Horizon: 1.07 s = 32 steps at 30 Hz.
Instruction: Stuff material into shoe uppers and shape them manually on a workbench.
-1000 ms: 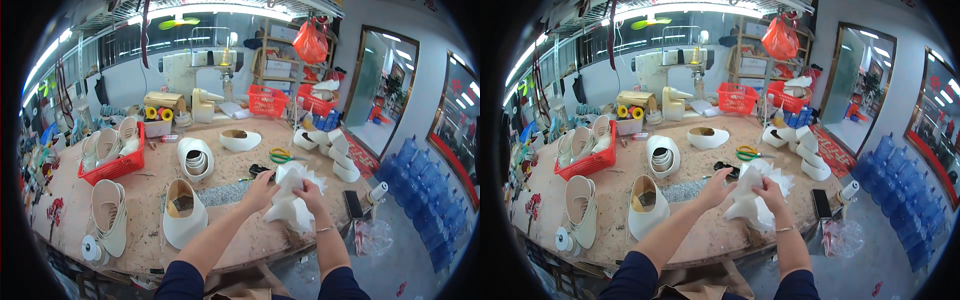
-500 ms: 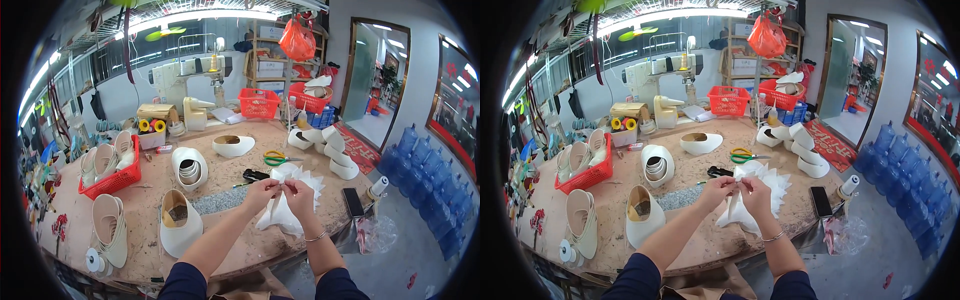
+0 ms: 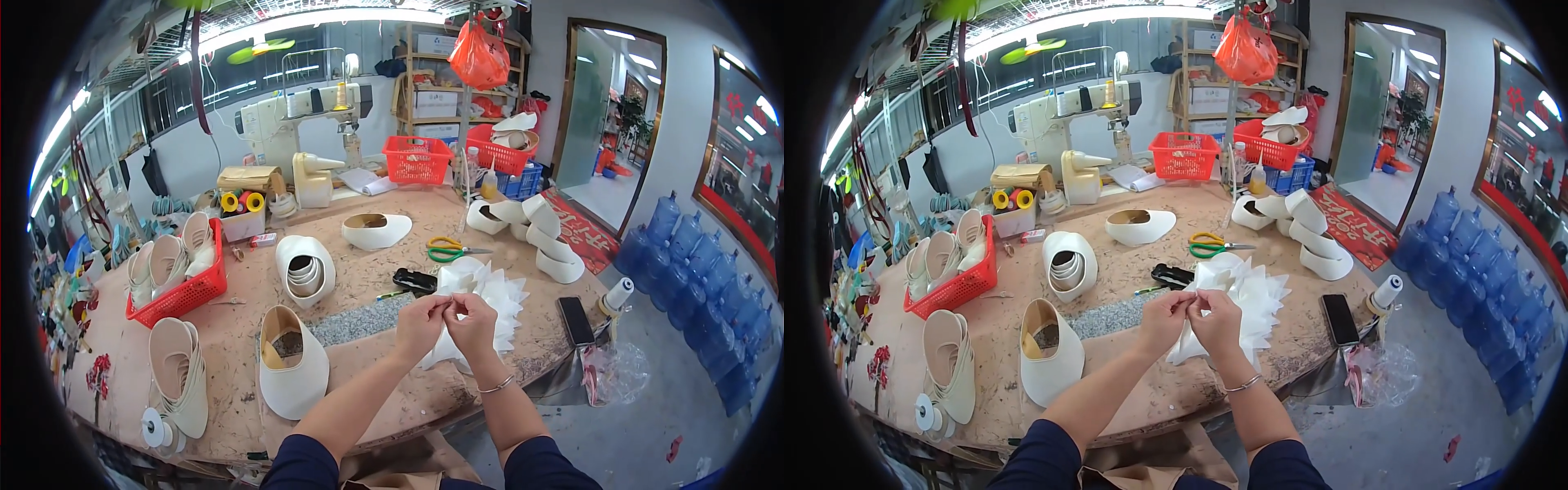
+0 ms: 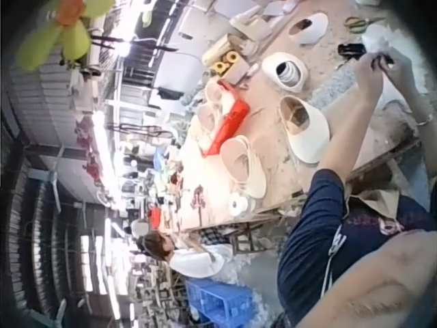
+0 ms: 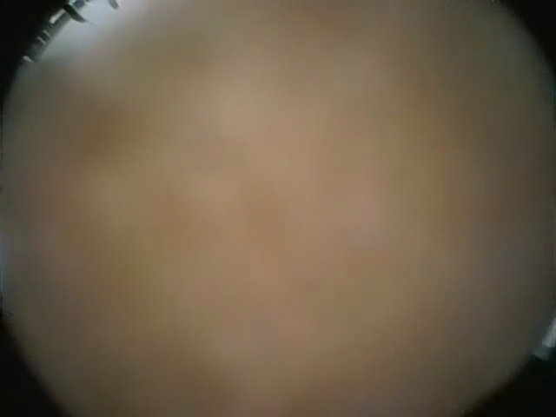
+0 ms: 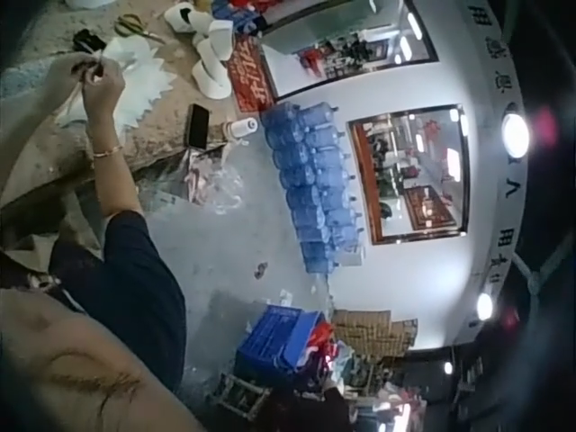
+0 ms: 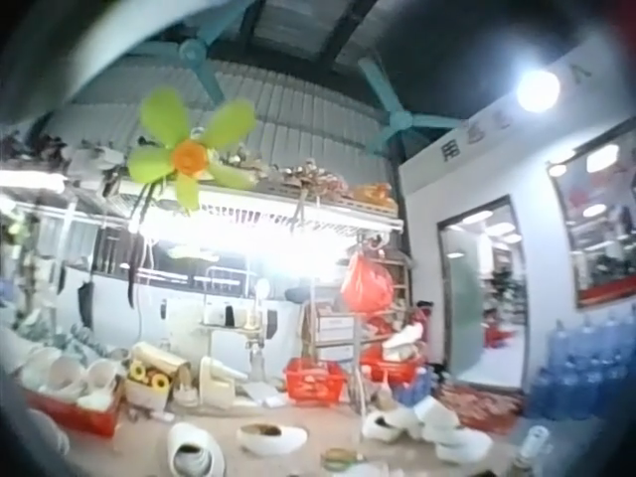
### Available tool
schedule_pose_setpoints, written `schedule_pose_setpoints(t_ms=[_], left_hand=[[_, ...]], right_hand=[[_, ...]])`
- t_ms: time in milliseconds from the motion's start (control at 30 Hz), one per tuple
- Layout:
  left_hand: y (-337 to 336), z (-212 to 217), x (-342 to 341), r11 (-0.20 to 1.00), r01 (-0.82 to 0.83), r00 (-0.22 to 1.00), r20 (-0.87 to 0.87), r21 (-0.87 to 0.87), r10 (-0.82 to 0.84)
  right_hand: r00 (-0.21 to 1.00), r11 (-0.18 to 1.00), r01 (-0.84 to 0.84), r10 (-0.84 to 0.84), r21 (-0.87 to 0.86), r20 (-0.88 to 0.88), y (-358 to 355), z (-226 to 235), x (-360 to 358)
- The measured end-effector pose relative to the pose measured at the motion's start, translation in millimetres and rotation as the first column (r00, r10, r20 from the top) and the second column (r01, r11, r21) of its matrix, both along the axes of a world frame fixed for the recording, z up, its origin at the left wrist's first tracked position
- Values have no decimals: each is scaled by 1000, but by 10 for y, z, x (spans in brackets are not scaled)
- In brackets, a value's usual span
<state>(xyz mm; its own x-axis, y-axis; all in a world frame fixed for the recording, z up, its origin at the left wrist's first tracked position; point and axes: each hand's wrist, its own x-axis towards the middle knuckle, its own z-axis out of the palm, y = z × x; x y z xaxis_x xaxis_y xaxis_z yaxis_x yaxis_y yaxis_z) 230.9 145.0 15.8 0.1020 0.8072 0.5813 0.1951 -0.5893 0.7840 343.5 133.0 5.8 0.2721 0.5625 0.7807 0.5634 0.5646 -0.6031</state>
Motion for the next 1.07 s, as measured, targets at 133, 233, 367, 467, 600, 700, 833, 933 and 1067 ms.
schedule_pose_setpoints(t_ms=[133, 233, 367, 467, 600, 700, 833, 933, 1067], left_hand=[[-24, -22, -41, 1000, 0, 999, 35, -1, 0], [-38, 28, -89, 999, -26, 1000, 17, -30, 26], [-35, 55, -110, 989, -34, 994, -100, 143, 49], [-60, 55, -123, 960, -99, 981, -133, 262, 138], [-26, 24, -53, 993, -104, 995, 2, 48, 104], [-2, 53, 8, 969, -78, 971, 202, -235, 127], [257, -62, -18, 793, 326, 630, 744, -515, 224], [357, -131, 25, 773, 323, 556, 771, -546, 312], [712, -671, -461, 848, 236, 595, 761, -474, 260]], right_hand=[[998, 995, -35, 39, -90, 45, 11, 1, 24], [967, 963, -256, 254, -82, -34, 3, 54, 54], [971, 960, -226, 236, -164, 47, 0, 130, 116], [990, 988, -122, 128, -95, 63, -21, 152, -38], [985, 983, -51, 21, -175, -170, 68, 53, -129], [873, 979, -156, 75, -130, -483, 142, -45, -136], [192, 894, -433, 215, 114, -958, 125, -67, -38], [157, 900, -367, 307, 233, -939, 105, -188, 148], [213, 896, -317, 387, 311, -897, 215, -297, 221]])
